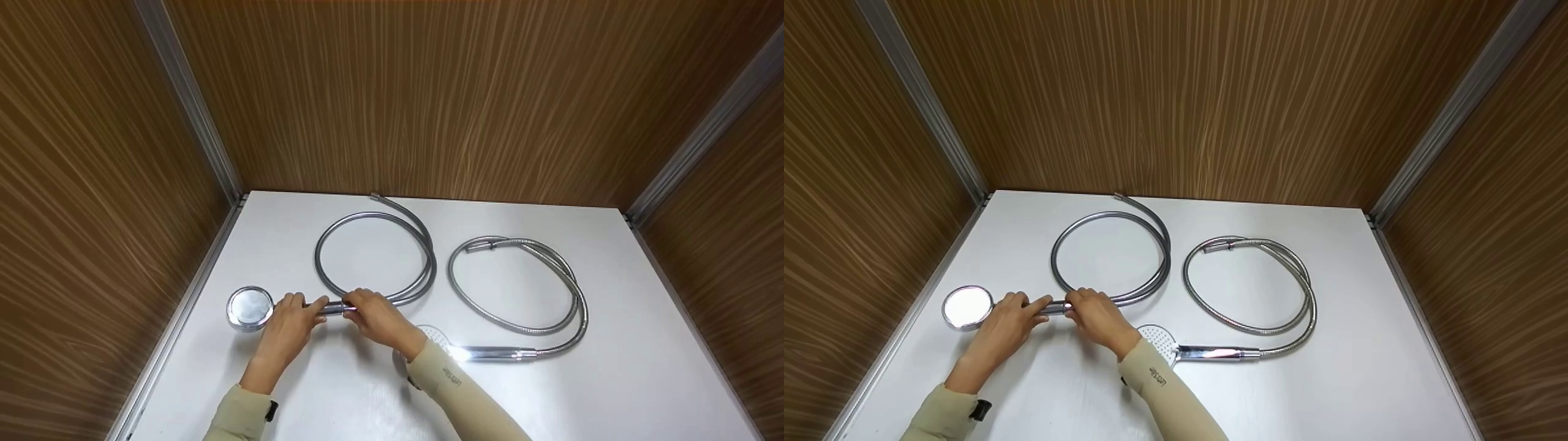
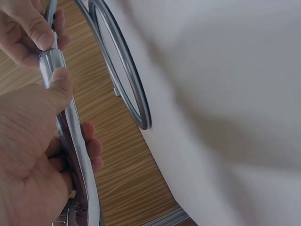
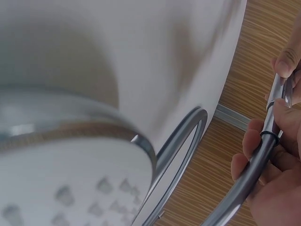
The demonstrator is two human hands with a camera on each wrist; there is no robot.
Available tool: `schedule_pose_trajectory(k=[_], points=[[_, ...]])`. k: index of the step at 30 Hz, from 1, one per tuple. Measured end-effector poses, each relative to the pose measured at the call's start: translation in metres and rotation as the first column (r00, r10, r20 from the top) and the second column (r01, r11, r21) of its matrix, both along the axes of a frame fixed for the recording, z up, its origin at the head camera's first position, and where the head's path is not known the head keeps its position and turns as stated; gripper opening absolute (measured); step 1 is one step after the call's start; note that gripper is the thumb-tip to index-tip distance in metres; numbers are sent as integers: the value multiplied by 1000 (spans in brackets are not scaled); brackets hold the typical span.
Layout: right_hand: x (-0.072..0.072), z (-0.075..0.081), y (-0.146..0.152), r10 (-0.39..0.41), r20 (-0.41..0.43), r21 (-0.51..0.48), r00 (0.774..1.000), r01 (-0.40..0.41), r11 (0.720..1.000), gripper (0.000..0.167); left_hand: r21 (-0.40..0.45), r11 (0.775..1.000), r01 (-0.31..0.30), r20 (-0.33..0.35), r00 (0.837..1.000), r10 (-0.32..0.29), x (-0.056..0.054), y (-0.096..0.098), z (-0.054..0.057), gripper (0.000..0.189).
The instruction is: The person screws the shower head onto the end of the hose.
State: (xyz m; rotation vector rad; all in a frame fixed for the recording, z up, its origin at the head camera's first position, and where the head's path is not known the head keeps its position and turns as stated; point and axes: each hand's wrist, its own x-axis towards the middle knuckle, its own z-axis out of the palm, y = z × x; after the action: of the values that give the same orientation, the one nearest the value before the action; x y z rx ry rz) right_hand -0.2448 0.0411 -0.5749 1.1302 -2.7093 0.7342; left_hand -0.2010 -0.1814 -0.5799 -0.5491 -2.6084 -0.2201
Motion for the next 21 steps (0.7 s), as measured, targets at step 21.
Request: schedule_pose_trajectory(k=[21], points=[[-1, -3, 2, 47, -37, -32, 998, -48, 998, 17, -34, 999, 3, -4, 1000, -3, 2, -5, 4, 37]])
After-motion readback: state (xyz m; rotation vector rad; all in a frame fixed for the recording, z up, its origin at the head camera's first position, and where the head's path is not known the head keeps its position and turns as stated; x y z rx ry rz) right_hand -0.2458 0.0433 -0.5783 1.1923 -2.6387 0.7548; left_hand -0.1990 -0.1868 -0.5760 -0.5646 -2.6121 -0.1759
